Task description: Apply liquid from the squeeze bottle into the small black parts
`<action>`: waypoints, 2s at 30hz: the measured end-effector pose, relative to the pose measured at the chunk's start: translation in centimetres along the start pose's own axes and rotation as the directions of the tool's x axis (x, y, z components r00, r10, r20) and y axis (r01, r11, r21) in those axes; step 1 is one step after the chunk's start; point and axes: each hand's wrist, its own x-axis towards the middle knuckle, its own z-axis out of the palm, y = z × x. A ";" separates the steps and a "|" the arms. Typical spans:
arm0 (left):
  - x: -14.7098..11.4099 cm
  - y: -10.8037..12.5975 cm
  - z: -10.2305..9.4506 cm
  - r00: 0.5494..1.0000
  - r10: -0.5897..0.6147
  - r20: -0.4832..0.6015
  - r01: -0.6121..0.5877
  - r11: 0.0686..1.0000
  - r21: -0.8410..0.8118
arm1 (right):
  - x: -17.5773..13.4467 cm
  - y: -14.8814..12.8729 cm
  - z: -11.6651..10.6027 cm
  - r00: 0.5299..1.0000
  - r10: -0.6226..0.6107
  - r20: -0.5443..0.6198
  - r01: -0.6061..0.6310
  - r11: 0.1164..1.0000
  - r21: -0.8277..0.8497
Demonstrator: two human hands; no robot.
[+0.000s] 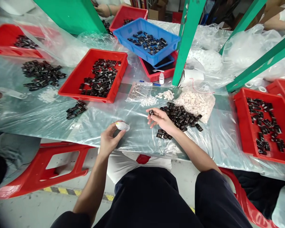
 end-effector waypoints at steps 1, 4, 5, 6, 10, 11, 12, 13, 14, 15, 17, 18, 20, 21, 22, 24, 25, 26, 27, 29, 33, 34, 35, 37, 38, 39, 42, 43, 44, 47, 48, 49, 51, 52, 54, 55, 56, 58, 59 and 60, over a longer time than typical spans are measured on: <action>0.0 0.1 0.0 1.000 0.001 -0.003 -0.001 1.000 -0.002 | -0.1 0.0 0.0 1.000 -0.003 0.009 0.004 0.999 -0.038; 0.0 0.2 0.2 1.000 -0.001 -0.004 0.001 1.000 -0.008 | -0.6 -0.2 0.3 0.999 -0.038 0.013 0.040 0.946 -0.321; 0.0 0.3 0.2 1.000 -0.002 -0.004 0.002 1.000 -0.008 | -0.9 -0.3 0.5 0.997 -0.070 0.014 0.069 0.890 -0.451; 0.0 0.2 0.2 1.000 -0.004 -0.006 0.004 1.000 -0.007 | -1.1 -0.4 0.8 0.994 -0.107 0.022 0.101 0.815 -0.571; 0.1 0.1 0.4 1.000 0.008 -0.004 -0.008 1.000 -0.010 | -1.7 -0.3 1.7 0.984 -0.162 0.079 0.156 0.542 -0.826; 0.1 0.2 0.4 1.000 0.015 0.000 -0.015 1.000 -0.013 | -1.8 -0.1 1.9 0.984 -0.159 0.080 0.149 0.490 -0.859; 0.1 0.2 0.5 1.000 0.023 0.006 -0.023 1.000 -0.015 | -1.7 0.1 2.0 0.985 -0.154 0.074 0.135 0.440 -0.888; 0.1 0.4 0.6 0.999 0.030 0.012 -0.030 0.999 -0.012 | -1.7 0.3 2.2 0.987 -0.148 0.064 0.118 0.391 -0.913; 0.1 0.5 0.7 0.999 0.034 0.017 -0.034 0.999 -0.002 | -1.6 0.5 2.2 0.988 -0.142 0.054 0.100 0.344 -0.934; 0.0 0.7 0.8 0.999 0.035 0.021 -0.035 0.999 0.013 | -1.5 0.7 2.3 0.990 -0.134 0.047 0.086 0.302 -0.949; 0.0 1.1 0.9 0.999 0.038 0.021 -0.039 0.998 0.046 | -1.4 0.9 2.3 0.993 -0.114 0.043 0.070 0.243 -0.967; 0.0 1.2 1.0 0.999 0.041 0.016 -0.042 0.997 0.060 | -1.4 0.9 2.2 0.993 -0.109 0.043 0.067 0.233 -0.970; -0.1 1.3 1.0 0.998 0.057 0.000 -0.057 0.996 0.071 | -1.3 0.8 2.0 0.993 -0.111 0.042 0.069 0.253 -0.965; -0.1 1.2 0.9 0.997 0.071 -0.007 -0.070 0.995 0.071 | -1.3 0.7 1.8 0.992 -0.117 0.044 0.076 0.283 -0.956; -0.1 1.2 0.9 0.996 0.085 -0.014 -0.083 0.994 0.071 | -1.4 0.6 1.6 0.991 -0.124 0.051 0.089 0.326 -0.941; -0.2 1.2 0.9 0.995 0.100 -0.019 -0.098 0.993 0.065 | -1.5 0.4 1.2 0.987 -0.133 0.086 0.137 0.444 -0.885; -0.3 1.2 1.0 0.995 0.099 -0.018 -0.098 0.994 0.056 | -1.5 0.4 1.0 0.984 -0.138 0.112 0.167 0.508 -0.845; -0.4 1.3 1.1 0.996 0.092 -0.015 -0.091 0.995 0.038 | -1.5 0.3 0.9 0.980 -0.145 0.138 0.197 0.567 -0.800; -0.5 1.5 1.3 0.997 0.082 -0.012 -0.082 0.997 0.010 | -1.5 0.4 0.8 0.975 -0.158 0.159 0.223 0.615 -0.756; -0.8 1.9 1.8 0.998 0.067 0.001 -0.067 0.995 -0.075 | -1.4 0.6 0.7 0.964 -0.189 0.185 0.264 0.687 -0.677; -1.0 2.8 2.9 0.998 0.063 0.018 -0.057 0.970 -0.234 | -1.2 1.1 0.8 0.956 -0.186 0.226 0.274 0.844 -0.461; -1.0 2.9 3.1 0.998 0.061 0.018 -0.054 0.965 -0.256 | -1.1 1.1 0.9 0.956 -0.174 0.237 0.260 0.876 -0.407; -1.0 3.0 3.3 0.999 0.053 0.013 -0.048 0.960 -0.274 | -1.1 1.1 1.0 0.956 -0.165 0.243 0.248 0.898 -0.364; -0.9 3.0 3.4 1.000 0.019 -0.016 -0.023 0.953 -0.304 | -1.0 0.8 1.1 0.957 -0.160 0.241 0.233 0.920 -0.316; -0.8 2.9 3.5 0.999 -0.005 -0.049 -0.011 0.950 -0.312 | -1.0 0.7 1.1 0.959 -0.162 0.232 0.229 0.925 -0.302; -0.7 2.8 3.4 0.995 -0.028 -0.093 -0.002 0.949 -0.314 | -1.0 0.5 1.2 0.962 -0.164 0.220 0.226 0.929 -0.293; -0.6 2.4 3.0 0.973 -0.055 -0.223 -0.011 0.958 -0.286 | -1.0 0.3 1.2 0.971 -0.162 0.177 0.209 0.933 -0.294; -0.5 2.3 2.8 0.968 -0.049 -0.246 -0.021 0.961 -0.275 | -1.0 0.2 1.2 0.973 -0.159 0.169 0.205 0.931 -0.301; -0.5 2.2 2.6 0.967 -0.038 -0.253 -0.032 0.963 -0.268 | -1.0 0.2 1.1 0.974 -0.157 0.166 0.203 0.929 -0.310; -0.6 2.3 2.2 0.968 -0.001 -0.251 -0.066 0.965 -0.255 | -1.0 0.3 1.1 0.974 -0.156 0.163 0.203 0.923 -0.326; -0.7 2.4 2.1 0.968 0.009 -0.252 -0.073 0.967 -0.245 | -1.0 0.3 1.1 0.974 -0.160 0.161 0.205 0.923 -0.325; -0.8 2.5 2.1 0.967 0.015 -0.253 -0.075 0.970 -0.231 | -1.0 0.3 1.1 0.974 -0.163 0.160 0.207 0.923 -0.324; -1.0 2.6 2.1 0.967 0.017 -0.254 -0.067 0.979 -0.192 | -1.0 0.3 1.2 0.973 -0.162 0.163 0.208 0.922 -0.326; -1.1 2.7 2.2 0.968 0.016 -0.252 -0.061 0.983 -0.172 | -1.1 0.3 1.2 0.973 -0.160 0.167 0.208 0.921 -0.329; -1.2 2.8 2.2 0.969 0.018 -0.247 -0.055 0.988 -0.145 | -1.1 0.2 1.2 0.972 -0.158 0.175 0.210 0.918 -0.335; -1.2 2.8 2.2 0.969 0.023 -0.245 -0.058 0.989 -0.139 | -1.1 0.2 1.2 0.971 -0.161 0.175 0.213 0.917 -0.338; -1.2 2.9 2.2 0.969 0.029 -0.244 -0.064 0.989 -0.136 | -1.1 0.3 1.1 0.971 -0.164 0.174 0.216 0.915 -0.341; -1.2 3.0 2.1 0.970 0.043 -0.239 -0.076 0.988 -0.133 | -1.1 0.3 1.1 0.971 -0.166 0.173 0.218 0.908 -0.357; -1.1 3.1 2.0 0.971 0.047 -0.235 -0.079 0.989 -0.129 | -1.1 0.4 1.0 0.972 -0.163 0.172 0.217 0.904 -0.369; -1.1 3.2 2.0 0.972 0.049 -0.229 -0.078 0.990 -0.121 | -1.1 0.4 1.0 0.972 -0.160 0.171 0.215 0.898 -0.384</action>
